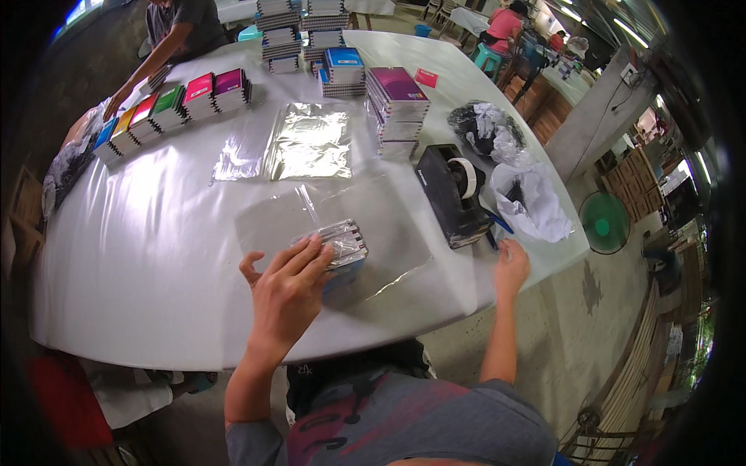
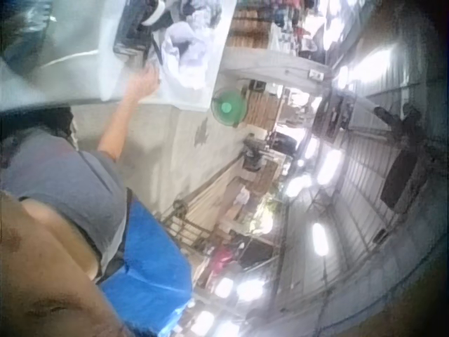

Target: The person places spiral-bound notebooks into clear plastic bags and seals them with tape. They repeat this process for multiple notebooks, stacking the finished packages on the table.

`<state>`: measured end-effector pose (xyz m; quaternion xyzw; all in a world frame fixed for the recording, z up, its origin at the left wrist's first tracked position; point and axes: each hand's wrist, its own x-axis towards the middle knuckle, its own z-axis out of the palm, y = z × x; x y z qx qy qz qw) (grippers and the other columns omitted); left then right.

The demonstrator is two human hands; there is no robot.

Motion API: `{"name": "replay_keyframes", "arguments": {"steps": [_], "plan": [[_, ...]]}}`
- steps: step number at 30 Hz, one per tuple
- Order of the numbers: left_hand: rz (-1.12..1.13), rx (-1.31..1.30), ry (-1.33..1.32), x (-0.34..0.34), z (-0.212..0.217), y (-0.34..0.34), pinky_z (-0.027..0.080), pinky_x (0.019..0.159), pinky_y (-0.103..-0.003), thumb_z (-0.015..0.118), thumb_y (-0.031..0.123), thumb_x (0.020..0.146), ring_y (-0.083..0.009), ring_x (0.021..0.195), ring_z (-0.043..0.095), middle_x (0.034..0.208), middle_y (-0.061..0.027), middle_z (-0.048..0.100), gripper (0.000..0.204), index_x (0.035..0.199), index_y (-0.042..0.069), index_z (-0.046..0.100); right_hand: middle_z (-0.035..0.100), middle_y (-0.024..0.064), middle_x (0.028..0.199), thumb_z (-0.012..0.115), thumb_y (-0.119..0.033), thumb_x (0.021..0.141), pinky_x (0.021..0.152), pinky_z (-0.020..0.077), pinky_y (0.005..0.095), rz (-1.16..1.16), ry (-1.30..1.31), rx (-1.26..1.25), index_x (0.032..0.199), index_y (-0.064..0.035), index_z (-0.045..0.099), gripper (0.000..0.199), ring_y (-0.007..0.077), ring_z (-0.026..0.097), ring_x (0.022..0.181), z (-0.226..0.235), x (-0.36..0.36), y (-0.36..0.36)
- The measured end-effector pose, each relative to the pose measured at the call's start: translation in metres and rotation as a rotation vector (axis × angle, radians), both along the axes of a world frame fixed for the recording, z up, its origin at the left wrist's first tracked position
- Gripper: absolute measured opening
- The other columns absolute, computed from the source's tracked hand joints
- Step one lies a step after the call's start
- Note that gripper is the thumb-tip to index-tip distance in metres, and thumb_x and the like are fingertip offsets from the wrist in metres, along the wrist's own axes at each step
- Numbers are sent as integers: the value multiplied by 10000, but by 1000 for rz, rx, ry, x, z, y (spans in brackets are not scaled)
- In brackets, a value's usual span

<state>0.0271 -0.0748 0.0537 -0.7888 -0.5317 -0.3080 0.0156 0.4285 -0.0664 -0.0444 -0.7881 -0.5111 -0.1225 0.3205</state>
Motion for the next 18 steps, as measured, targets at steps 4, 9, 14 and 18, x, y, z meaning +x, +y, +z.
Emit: {"name": "replay_keyframes", "arguments": {"steps": [4, 9, 14, 18], "plan": [[-25, -12, -87, -1, -4, -2, 349, 839, -362, 715, 106, 725, -173, 1055, 576, 1090, -10, 632, 328, 1044, 172, 675, 677, 21, 892, 648, -118, 825, 906, 397, 373, 33, -323, 161, 940, -87, 679, 123, 183, 625, 837, 22, -4, -8], [-86, 58, -129, -2, -12, -1, 415, 796, -346, 710, 51, 706, -235, 1063, 566, 996, -22, 615, 376, 1068, 135, 653, 676, 42, 861, 643, -37, 815, 824, 446, 330, 405, -266, 352, 962, -55, 679, 152, 146, 624, 786, 63, -64, 0], [-97, 38, -171, -2, -19, 2, 416, 832, -373, 696, 52, 720, -245, 1058, 567, 1033, -45, 616, 469, 1159, 108, 543, 661, 83, 804, 660, -65, 823, 569, 465, 242, 922, 1013, 125, 897, 10, 678, 108, 95, 581, 667, 79, -171, -5], [-95, -17, -300, -3, -19, 0, 410, 825, -387, 685, 98, 742, -262, 1053, 562, 1088, -84, 595, 537, 1218, 101, 436, 642, 79, 711, 645, -171, 864, 451, 433, 218, 981, 1413, -116, 855, 22, 676, 196, 104, 565, 565, 92, -234, -2]]}}
